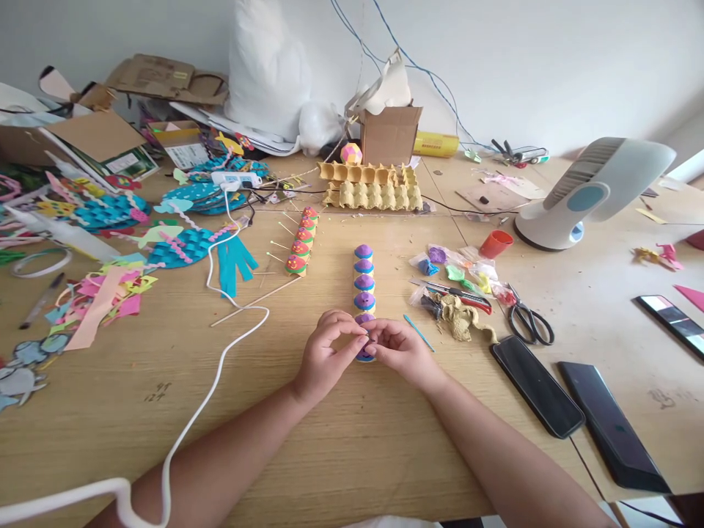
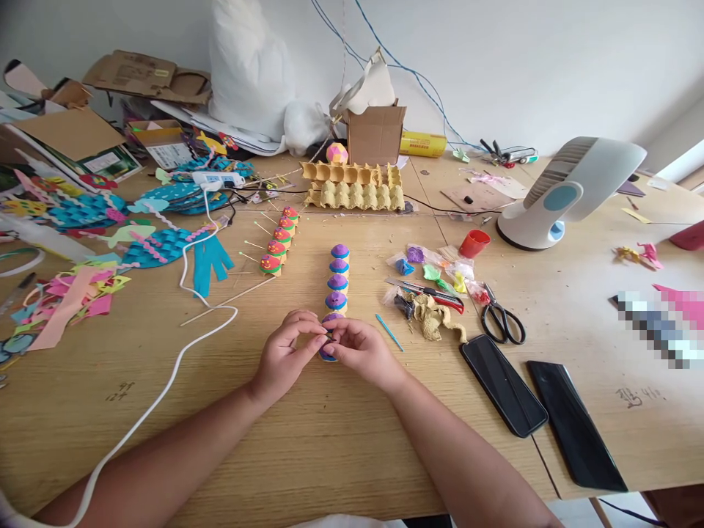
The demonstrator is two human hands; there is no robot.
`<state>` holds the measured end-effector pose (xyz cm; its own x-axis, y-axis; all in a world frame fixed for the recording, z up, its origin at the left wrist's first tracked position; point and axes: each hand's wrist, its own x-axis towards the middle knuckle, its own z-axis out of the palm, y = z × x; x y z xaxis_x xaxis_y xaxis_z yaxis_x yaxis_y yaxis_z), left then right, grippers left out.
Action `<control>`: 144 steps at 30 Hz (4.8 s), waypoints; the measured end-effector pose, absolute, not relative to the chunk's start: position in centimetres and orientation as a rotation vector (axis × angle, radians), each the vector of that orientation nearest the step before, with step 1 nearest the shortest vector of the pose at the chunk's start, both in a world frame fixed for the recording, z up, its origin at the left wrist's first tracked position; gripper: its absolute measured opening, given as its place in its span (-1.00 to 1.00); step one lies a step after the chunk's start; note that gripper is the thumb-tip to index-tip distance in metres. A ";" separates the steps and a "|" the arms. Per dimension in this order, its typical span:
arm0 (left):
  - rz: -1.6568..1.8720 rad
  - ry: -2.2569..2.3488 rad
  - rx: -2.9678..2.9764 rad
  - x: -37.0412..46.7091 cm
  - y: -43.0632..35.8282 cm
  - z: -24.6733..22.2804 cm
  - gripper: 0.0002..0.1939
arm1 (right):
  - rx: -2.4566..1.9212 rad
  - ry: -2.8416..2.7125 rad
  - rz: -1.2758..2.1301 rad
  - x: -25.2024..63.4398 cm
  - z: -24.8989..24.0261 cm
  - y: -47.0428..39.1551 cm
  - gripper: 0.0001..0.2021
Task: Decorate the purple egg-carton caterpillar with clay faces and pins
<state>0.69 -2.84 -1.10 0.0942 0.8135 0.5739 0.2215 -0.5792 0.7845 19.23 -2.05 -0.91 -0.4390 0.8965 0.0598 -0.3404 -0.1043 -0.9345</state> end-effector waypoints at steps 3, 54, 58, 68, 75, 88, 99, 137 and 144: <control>1.494 1.000 1.833 0.7 -2.9 -1.1 -0.95 | -0.724 -1.217 1.702 19.3 -0.7 -2.1 -0.73; 1.327 0.917 1.434 0.7 -3.2 -1.4 -0.83 | -0.729 -1.318 1.658 19.7 -0.1 -2.4 -0.73; 1.328 0.913 1.464 0.6 -3.2 -1.5 -0.86 | -0.735 -1.302 1.666 19.7 -0.1 -2.3 -0.74; 1.362 0.893 1.626 0.6 -3.3 -0.9 -0.86 | -0.736 -1.300 1.679 19.8 -0.4 -2.3 -0.71; 1.402 0.946 1.766 0.7 -3.2 -0.7 -0.93 | -0.746 -1.319 1.683 19.8 -0.3 -2.3 -0.71; 1.384 0.944 1.673 0.5 -3.3 -1.2 -0.88 | -0.768 -1.385 1.664 19.9 0.0 -2.3 -0.66; 1.413 0.933 1.687 0.5 -3.2 -0.9 -0.93 | -0.789 -1.424 1.650 20.0 0.3 -2.3 -0.64; 1.326 0.953 1.727 0.6 -3.2 -0.8 -0.95 | -0.842 -1.460 1.628 20.3 0.3 -2.1 -0.56; 1.355 0.984 1.733 0.5 -3.1 -1.0 -0.95 | -0.851 -1.472 1.567 20.1 0.6 -2.3 -0.60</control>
<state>0.51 -3.13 -0.96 0.1577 0.8878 0.4324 0.1361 -0.4533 0.8809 20.15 -2.32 0.55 -0.4483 0.8924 0.0520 -0.1075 0.0039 -0.9942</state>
